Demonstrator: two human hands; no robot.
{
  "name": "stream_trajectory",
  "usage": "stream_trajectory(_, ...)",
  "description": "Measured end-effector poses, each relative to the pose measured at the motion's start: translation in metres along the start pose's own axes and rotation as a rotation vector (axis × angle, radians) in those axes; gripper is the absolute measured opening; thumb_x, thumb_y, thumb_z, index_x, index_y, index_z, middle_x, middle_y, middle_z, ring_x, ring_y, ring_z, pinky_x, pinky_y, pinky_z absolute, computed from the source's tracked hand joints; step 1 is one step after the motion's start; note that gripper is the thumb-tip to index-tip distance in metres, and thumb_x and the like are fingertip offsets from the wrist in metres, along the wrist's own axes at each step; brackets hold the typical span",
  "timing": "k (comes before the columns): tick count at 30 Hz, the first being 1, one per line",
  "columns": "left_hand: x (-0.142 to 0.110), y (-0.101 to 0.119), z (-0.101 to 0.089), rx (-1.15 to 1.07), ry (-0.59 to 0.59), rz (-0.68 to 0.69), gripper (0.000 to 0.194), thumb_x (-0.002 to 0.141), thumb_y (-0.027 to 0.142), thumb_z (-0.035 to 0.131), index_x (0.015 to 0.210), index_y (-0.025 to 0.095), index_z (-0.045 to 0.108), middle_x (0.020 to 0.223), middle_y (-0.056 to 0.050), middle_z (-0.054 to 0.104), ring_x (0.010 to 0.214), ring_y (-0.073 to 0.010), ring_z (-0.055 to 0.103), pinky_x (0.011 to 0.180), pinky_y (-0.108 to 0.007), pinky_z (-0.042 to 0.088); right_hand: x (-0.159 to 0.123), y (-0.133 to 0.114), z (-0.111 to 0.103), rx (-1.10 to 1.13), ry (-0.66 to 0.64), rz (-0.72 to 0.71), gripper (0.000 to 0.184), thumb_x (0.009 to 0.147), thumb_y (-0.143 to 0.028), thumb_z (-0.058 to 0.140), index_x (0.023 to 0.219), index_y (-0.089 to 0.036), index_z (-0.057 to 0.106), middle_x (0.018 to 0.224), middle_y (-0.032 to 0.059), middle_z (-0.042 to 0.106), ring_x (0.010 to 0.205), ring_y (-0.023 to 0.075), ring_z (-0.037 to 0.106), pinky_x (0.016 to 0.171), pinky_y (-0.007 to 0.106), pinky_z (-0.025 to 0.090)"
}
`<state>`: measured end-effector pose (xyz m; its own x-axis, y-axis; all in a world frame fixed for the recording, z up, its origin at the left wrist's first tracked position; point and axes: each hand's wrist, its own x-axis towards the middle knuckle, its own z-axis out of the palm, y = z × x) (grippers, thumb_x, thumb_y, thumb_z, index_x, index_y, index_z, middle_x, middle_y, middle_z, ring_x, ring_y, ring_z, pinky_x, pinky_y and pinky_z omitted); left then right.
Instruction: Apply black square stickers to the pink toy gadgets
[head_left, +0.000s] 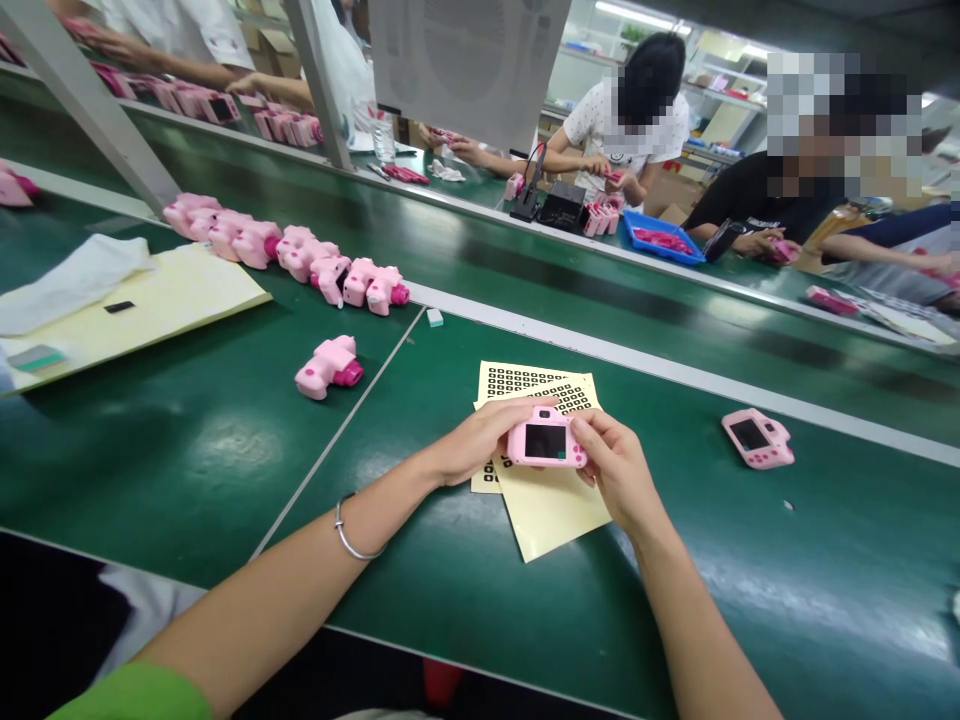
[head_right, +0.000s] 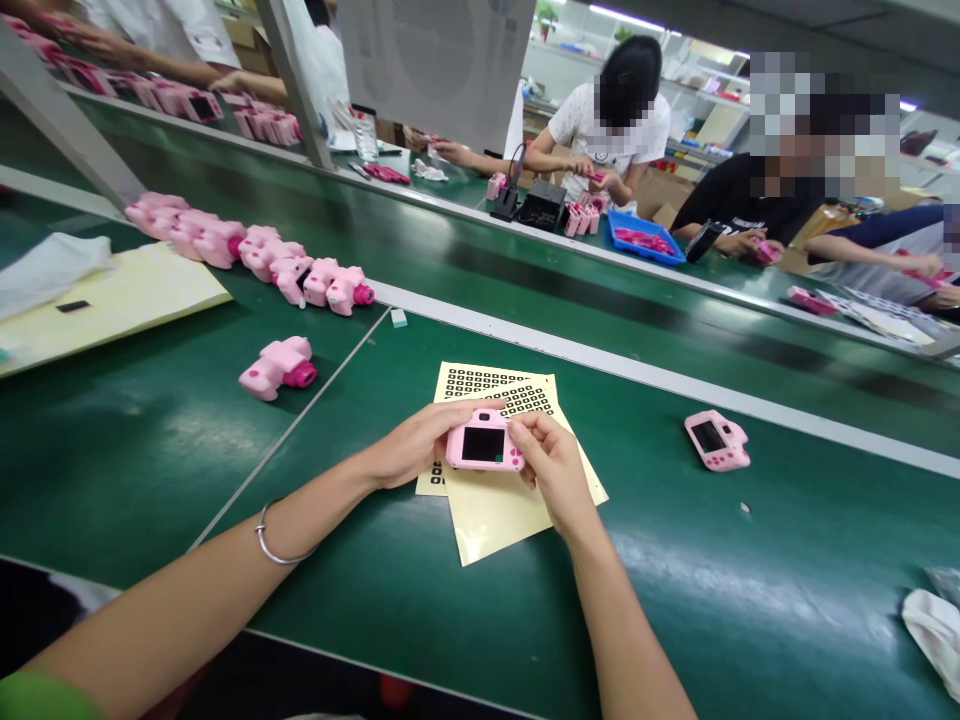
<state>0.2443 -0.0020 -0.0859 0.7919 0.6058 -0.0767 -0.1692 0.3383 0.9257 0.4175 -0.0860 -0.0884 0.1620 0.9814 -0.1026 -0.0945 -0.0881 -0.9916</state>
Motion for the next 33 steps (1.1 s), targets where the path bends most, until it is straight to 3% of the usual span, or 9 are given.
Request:
stream_trajectory(5,0.0,0.0,0.0,0.022,0.004,0.01,0.044,0.093,0.035,0.046,0.132,0.018,0.055,0.14,-0.01,0.051,0.13,-0.0231,0.047,0.105,-0.035,0.041,0.001,0.0,0.003,-0.049,0.033,-0.002,0.04,0.078,-0.054,0.066,0.088,-0.016,0.061,0.059,-0.0037,0.045,0.046,0.004,0.036,0.04,0.016,0.028)
stream_trajectory(10,-0.003,-0.002,0.004,0.314,0.006,0.041,0.05,0.092,0.041,0.046,0.138,0.021,0.049,0.141,-0.007,0.05,0.133,-0.023,0.045,0.119,-0.041,0.029,0.002,0.002,0.01,-0.201,0.139,-0.074,0.041,0.071,-0.051,0.074,0.087,-0.017,0.059,0.076,-0.0002,0.055,0.065,0.0074,0.048,0.052,0.017,0.037)
stream_trajectory(13,-0.005,-0.003,0.007,0.419,-0.007,0.076,0.052,0.093,0.043,0.044,0.141,0.022,0.044,0.145,-0.005,0.046,0.138,-0.0212,0.039,0.123,-0.04,0.023,0.002,0.003,0.011,-0.203,0.135,-0.08,0.04,0.07,-0.049,0.075,0.077,-0.016,0.054,0.07,-0.002,0.05,0.061,0.0065,0.044,0.052,0.018,0.035)
stream_trajectory(19,-0.004,-0.005,0.008,0.423,-0.016,0.102,0.049,0.095,0.041,0.042,0.139,0.021,0.046,0.15,-0.004,0.039,0.141,-0.0182,0.036,0.124,-0.039,0.021,0.0,-0.001,0.009,-0.187,0.093,-0.079,0.036,0.074,-0.048,0.072,0.079,-0.015,0.059,0.067,-0.0015,0.051,0.056,0.0063,0.042,0.05,0.02,0.032)
stream_trajectory(27,-0.001,-0.005,0.007,0.365,0.013,0.038,0.046,0.094,0.041,0.041,0.134,0.02,0.053,0.15,-0.004,0.039,0.142,-0.0189,0.034,0.123,-0.037,0.022,0.0,0.004,0.008,-0.176,0.084,-0.045,0.034,0.077,-0.048,0.068,0.08,-0.015,0.059,0.065,-0.0017,0.049,0.055,0.0072,0.041,0.049,0.02,0.032)
stream_trajectory(33,-0.001,-0.004,0.005,0.373,0.024,0.015,0.05,0.093,0.045,0.044,0.136,0.021,0.051,0.149,-0.005,0.041,0.141,-0.019,0.036,0.122,-0.036,0.024,0.001,0.006,0.007,-0.148,0.035,-0.077,0.029,0.082,-0.044,0.064,0.085,-0.016,0.06,0.077,0.0005,0.056,0.066,0.008,0.048,0.06,0.02,0.039)
